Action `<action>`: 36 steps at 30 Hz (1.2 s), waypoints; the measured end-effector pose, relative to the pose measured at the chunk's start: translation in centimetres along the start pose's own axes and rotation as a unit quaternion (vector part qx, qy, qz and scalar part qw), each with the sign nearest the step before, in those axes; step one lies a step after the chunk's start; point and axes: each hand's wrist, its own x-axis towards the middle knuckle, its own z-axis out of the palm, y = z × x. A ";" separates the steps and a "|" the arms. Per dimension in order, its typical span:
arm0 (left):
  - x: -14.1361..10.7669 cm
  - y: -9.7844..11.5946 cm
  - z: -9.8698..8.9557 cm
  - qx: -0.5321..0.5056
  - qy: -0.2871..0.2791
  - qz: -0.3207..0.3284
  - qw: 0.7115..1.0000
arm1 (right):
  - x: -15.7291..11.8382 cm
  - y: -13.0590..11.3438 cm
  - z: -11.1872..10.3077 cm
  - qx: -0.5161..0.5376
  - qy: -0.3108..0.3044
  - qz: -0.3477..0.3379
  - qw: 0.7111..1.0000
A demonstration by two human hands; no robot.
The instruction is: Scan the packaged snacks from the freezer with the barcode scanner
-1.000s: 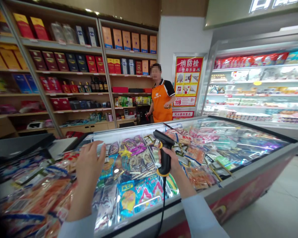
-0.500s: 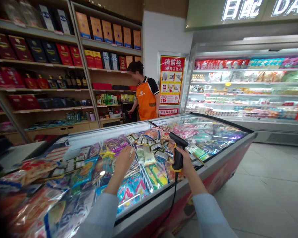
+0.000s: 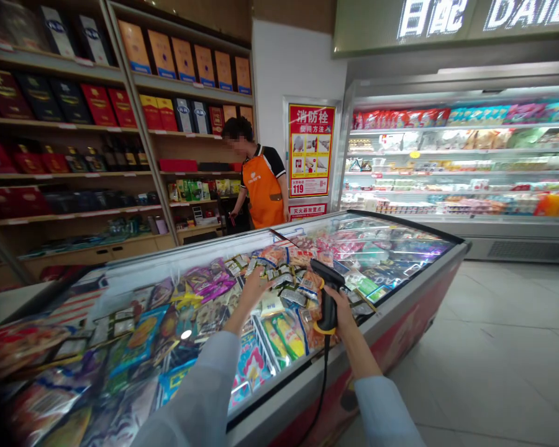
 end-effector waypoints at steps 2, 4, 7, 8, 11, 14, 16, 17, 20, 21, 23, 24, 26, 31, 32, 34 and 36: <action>0.8 -0.3 0.7 -0.029 -0.029 -0.001 0.999 | 0.1 0.0 -0.1 0.001 -0.013 0.004 1.000; 1.3 -0.5 1.2 -0.044 -0.045 -0.002 0.998 | 0.1 0.1 -0.1 0.005 -0.025 0.004 1.000; 1.9 -0.5 1.6 -0.052 -0.065 -0.006 0.996 | 0.1 0.1 -0.2 0.013 -0.028 0.008 0.999; 2.0 -0.4 1.5 -0.046 -0.069 -0.008 0.997 | 0.0 0.1 -0.2 0.015 -0.027 0.009 0.999; 2.1 0.1 1.1 0.022 -0.071 -0.029 0.997 | -0.1 0.1 0.1 0.015 -0.022 0.008 1.000; 1.7 0.8 0.6 0.075 -0.067 -0.051 0.994 | -0.3 -0.1 0.8 0.002 -0.011 0.013 1.000; 1.1 1.1 0.3 0.073 -0.054 -0.054 0.994 | -0.3 -0.3 1.5 -0.010 -0.002 0.021 1.000; 0.7 1.2 0.1 0.069 -0.044 -0.057 0.995 | -0.4 -0.4 1.8 -0.016 0.001 0.024 1.000; -0.3 1.2 -0.8 0.048 -0.016 -0.062 0.997 | -0.6 -0.8 2.8 -0.030 0.003 0.031 0.999; -0.6 1.1 -1.2 0.043 -0.008 -0.061 0.997 | -0.6 -0.9 3.2 -0.033 0.004 0.029 0.999; -1.1 0.7 -2.3 0.040 0.007 -0.059 0.997 | -0.8 -1.1 3.9 -0.039 -0.002 0.021 0.999; -1.3 0.4 -2.9 0.042 0.013 -0.058 0.997 | -0.8 -1.2 4.3 -0.043 -0.010 0.015 0.999; -1.7 -0.4 -4.4 0.052 0.028 -0.054 0.997 | -0.8 -1.2 5.2 -0.062 -0.030 -0.002 0.998; -3.1 -4.4 -8.6 0.084 0.086 -0.073 0.990 | -0.4 -0.6 9.1 -0.118 -0.077 -0.021 0.990; -3.6 -5.5 -9.5 0.085 0.104 -0.083 0.987 | -0.3 -0.3 10.2 -0.116 -0.090 -0.019 0.989; -4.6 -7.6 -10.9 0.077 0.163 -0.097 0.979 | -0.3 0.5 12.5 -0.103 -0.124 -0.013 0.987; -5.7 -9.5 -12.0 0.060 0.246 -0.106 0.961 | -0.4 1.8 14.9 -0.086 -0.163 -0.004 0.983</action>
